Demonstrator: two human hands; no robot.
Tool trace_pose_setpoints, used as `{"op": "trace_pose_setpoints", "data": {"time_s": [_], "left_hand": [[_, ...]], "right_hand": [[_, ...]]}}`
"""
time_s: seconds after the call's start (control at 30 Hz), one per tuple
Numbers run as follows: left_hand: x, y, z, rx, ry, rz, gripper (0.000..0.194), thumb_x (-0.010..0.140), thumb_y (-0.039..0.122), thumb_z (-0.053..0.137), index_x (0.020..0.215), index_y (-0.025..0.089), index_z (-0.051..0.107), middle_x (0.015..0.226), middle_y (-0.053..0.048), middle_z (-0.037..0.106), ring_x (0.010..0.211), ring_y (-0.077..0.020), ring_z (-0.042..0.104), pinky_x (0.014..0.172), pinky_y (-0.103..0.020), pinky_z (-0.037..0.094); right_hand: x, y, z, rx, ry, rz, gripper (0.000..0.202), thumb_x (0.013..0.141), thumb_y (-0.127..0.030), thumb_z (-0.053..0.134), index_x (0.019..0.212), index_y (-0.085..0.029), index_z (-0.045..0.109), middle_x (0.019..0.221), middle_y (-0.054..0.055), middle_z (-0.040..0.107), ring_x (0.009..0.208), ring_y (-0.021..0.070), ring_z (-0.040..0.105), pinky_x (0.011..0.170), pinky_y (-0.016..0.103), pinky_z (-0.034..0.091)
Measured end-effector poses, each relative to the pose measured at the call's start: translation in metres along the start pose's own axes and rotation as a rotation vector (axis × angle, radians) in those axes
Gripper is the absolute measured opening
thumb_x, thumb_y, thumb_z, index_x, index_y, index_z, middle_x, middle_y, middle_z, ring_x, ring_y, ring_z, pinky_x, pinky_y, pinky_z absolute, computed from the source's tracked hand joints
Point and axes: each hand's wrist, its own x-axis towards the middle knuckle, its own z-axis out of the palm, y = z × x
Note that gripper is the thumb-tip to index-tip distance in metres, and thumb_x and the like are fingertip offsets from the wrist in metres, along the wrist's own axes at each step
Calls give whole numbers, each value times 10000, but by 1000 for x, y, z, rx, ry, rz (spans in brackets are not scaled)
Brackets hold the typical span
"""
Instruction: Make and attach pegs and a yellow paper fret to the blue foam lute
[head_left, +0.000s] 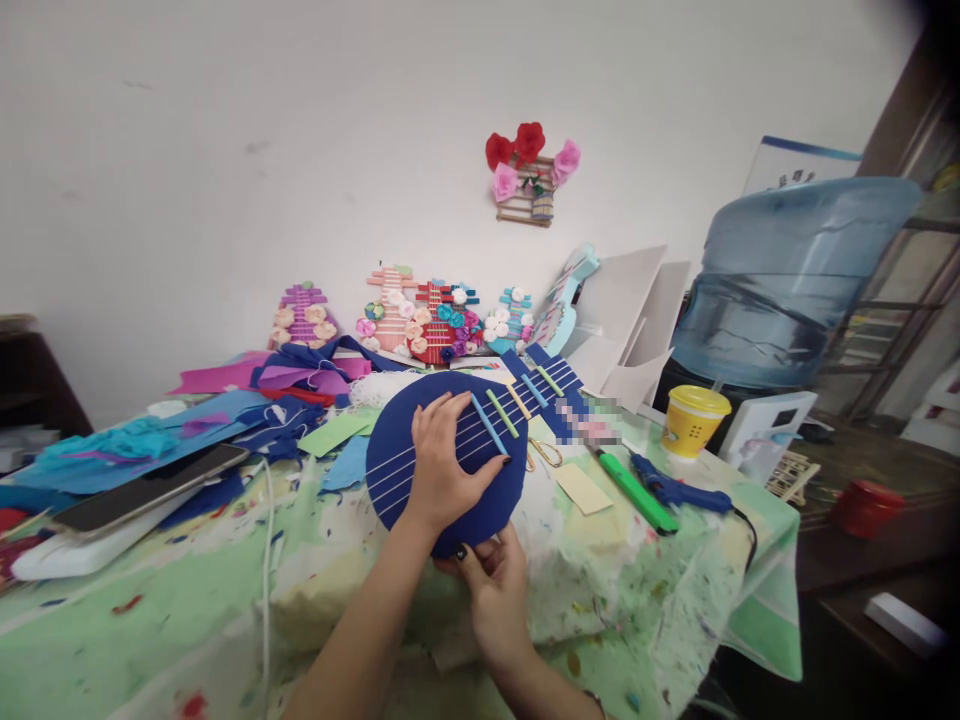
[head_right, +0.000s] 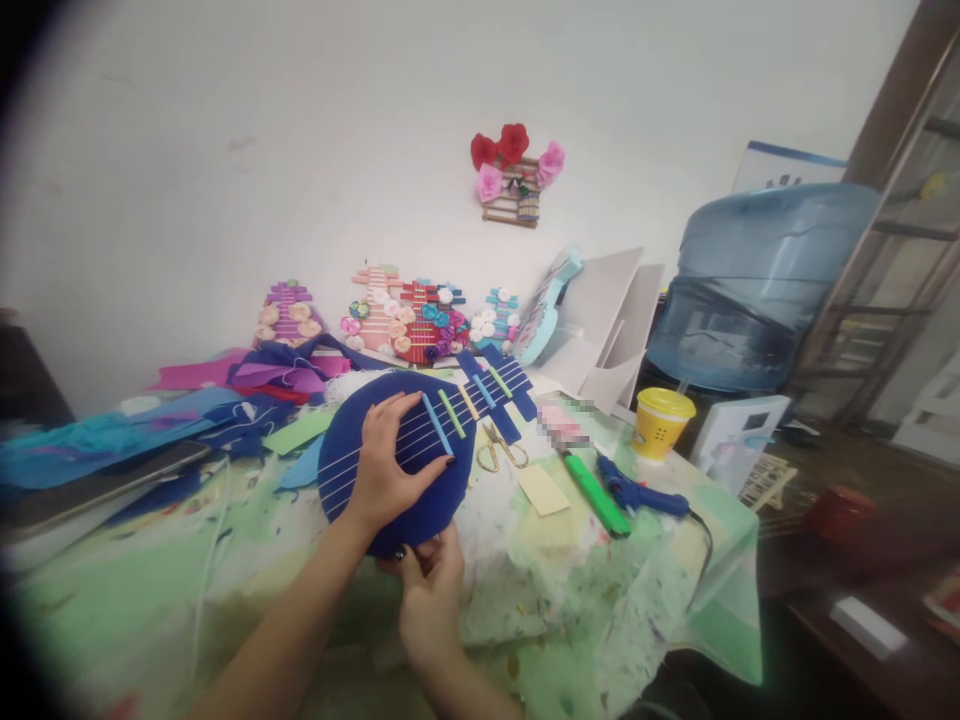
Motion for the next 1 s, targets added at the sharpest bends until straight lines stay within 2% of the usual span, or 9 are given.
{"op": "trace_pose_setpoints", "data": {"time_s": [0.57, 0.77, 0.9, 1.0], "left_hand": [[-1, -5, 2, 0, -10, -7, 569, 683, 362, 650, 1184, 199, 436, 1206, -95, 522, 1191, -269, 403, 1050, -497, 185], [-1, -4, 2, -21, 3, -20, 603, 675, 339, 664, 1207, 204, 414, 1202, -111, 506, 1185, -286, 405, 1022, -514, 237], [-1, -9, 0, -80, 67, -37, 669, 658, 314, 683, 1237, 191, 372, 1215, -125, 481, 1186, -283, 408, 1005, -494, 296], [2, -18, -3, -169, 179, -76, 737, 639, 306, 700, 1264, 183, 330, 1220, -130, 458, 1172, -275, 430, 1005, -471, 324]], "right_hand": [[-1, 1, 0, 15, -3, 5, 556, 691, -274, 640, 1200, -199, 431, 821, 43, 661, 712, 193, 629, 602, 323, 541], [-2, 2, 2, 13, -8, 12, 521, 690, -287, 636, 1169, -210, 446, 819, 39, 666, 723, 201, 640, 590, 319, 540], [1, -2, 6, 30, -10, 61, 518, 668, -286, 658, 1128, -205, 434, 758, 16, 659, 689, 196, 645, 586, 320, 544], [14, -10, 12, 35, -37, 110, 473, 656, -279, 669, 1062, -208, 436, 729, -8, 651, 645, 181, 651, 582, 316, 548]]}}
